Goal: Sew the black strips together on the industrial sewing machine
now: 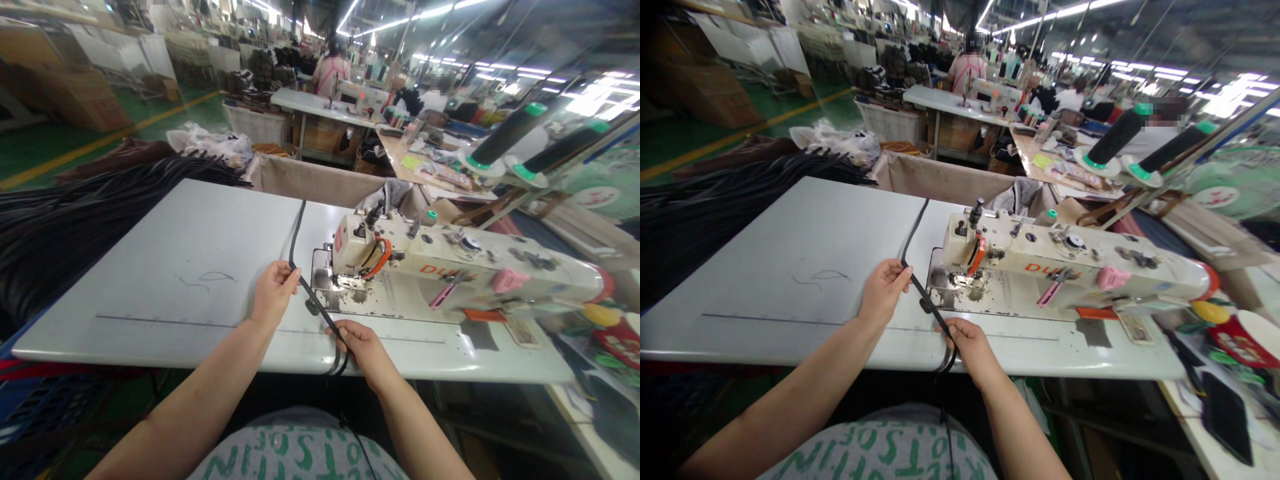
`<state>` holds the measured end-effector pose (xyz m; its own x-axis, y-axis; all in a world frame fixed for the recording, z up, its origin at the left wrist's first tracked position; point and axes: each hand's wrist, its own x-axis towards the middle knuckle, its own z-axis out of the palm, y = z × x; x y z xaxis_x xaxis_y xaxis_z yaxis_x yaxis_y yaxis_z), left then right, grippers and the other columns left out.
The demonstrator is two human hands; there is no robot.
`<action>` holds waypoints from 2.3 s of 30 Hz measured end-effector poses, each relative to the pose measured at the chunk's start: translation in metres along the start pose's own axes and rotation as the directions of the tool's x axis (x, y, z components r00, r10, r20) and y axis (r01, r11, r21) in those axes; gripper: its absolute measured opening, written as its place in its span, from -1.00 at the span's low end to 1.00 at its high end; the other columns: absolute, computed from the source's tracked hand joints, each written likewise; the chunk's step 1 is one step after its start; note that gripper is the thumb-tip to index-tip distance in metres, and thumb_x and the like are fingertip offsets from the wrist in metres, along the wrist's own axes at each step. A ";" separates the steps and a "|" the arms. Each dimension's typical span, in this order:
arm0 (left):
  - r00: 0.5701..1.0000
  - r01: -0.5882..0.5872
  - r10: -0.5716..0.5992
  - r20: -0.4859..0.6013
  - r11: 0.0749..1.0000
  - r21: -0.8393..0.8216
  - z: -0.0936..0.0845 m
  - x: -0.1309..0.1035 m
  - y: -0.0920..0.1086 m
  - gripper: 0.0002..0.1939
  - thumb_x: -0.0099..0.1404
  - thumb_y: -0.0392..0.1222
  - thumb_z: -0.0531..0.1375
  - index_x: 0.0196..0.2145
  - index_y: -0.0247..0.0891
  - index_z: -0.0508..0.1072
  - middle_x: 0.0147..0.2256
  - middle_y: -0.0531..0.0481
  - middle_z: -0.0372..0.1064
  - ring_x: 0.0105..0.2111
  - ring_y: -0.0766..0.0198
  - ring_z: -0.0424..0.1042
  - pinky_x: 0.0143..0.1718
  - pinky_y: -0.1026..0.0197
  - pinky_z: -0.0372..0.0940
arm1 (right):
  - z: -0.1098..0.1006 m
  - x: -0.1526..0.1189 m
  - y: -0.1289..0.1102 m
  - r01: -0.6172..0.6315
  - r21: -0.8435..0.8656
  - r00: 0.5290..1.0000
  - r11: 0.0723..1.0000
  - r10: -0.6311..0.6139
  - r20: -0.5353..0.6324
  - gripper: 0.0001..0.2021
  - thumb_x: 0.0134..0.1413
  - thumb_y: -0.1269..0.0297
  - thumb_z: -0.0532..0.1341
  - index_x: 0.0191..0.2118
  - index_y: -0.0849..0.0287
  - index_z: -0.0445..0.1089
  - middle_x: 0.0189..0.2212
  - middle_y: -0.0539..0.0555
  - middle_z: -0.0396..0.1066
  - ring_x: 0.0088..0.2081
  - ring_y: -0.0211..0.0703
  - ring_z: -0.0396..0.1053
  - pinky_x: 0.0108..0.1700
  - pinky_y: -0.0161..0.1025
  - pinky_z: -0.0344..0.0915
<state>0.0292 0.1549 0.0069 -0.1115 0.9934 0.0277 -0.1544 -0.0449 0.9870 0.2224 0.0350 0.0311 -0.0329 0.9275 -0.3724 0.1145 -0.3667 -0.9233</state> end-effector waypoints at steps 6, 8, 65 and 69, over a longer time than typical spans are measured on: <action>1.000 -0.017 0.018 0.008 0.999 -0.043 0.000 0.001 -0.001 -0.70 0.19 -0.04 0.37 -0.26 -0.27 0.41 -0.44 0.09 0.41 -0.55 0.43 0.36 -0.49 0.35 0.28 | 0.000 0.002 0.005 0.005 -0.018 1.000 1.000 -0.005 0.005 -0.55 0.12 -0.13 0.23 -0.19 0.20 0.57 -0.62 -0.12 0.17 -0.57 -0.30 -0.01 -0.49 -0.31 -0.06; 1.000 -0.005 0.006 0.024 0.997 -0.073 0.000 0.001 0.000 -0.69 0.19 -0.03 0.37 -0.27 -0.28 0.42 -0.43 0.08 0.41 -0.53 0.42 0.37 -0.47 0.34 0.30 | 0.001 0.004 0.008 0.018 -0.032 1.000 0.999 -0.018 0.006 -0.58 0.06 -0.10 0.29 -0.22 0.19 0.58 -0.61 -0.11 0.21 -0.53 -0.27 0.08 -0.45 -0.30 0.02; 0.894 0.298 -0.211 0.395 0.939 -0.173 0.002 0.002 -0.005 -0.37 0.11 0.02 0.42 0.05 -0.35 0.43 -0.29 -0.13 0.52 -0.31 0.17 0.53 -0.45 0.29 0.20 | 0.023 -0.024 0.001 0.057 -0.451 0.992 0.891 -0.102 -0.077 -0.71 0.03 0.24 0.26 -0.56 0.08 0.13 -0.63 -0.16 0.07 -0.50 -0.28 0.12 -0.43 -0.34 0.04; 0.884 0.375 -0.235 0.404 0.874 -0.311 0.000 -0.001 0.005 -0.34 0.12 -0.03 0.43 0.12 -0.27 0.36 -0.29 -0.09 0.49 -0.30 0.22 0.52 -0.47 0.32 0.12 | 0.026 -0.030 0.000 0.074 -0.507 0.995 0.859 -0.095 -0.014 -0.83 -0.03 0.39 0.22 -0.56 0.11 0.25 -0.63 -0.14 0.16 -0.50 -0.26 0.12 -0.43 -0.32 0.01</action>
<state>0.0281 0.1533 0.0114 0.3347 0.9313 -0.1439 -0.4815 0.3002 0.8234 0.1973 0.0057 0.0402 -0.0292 0.9589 -0.2821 0.5991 -0.2091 -0.7729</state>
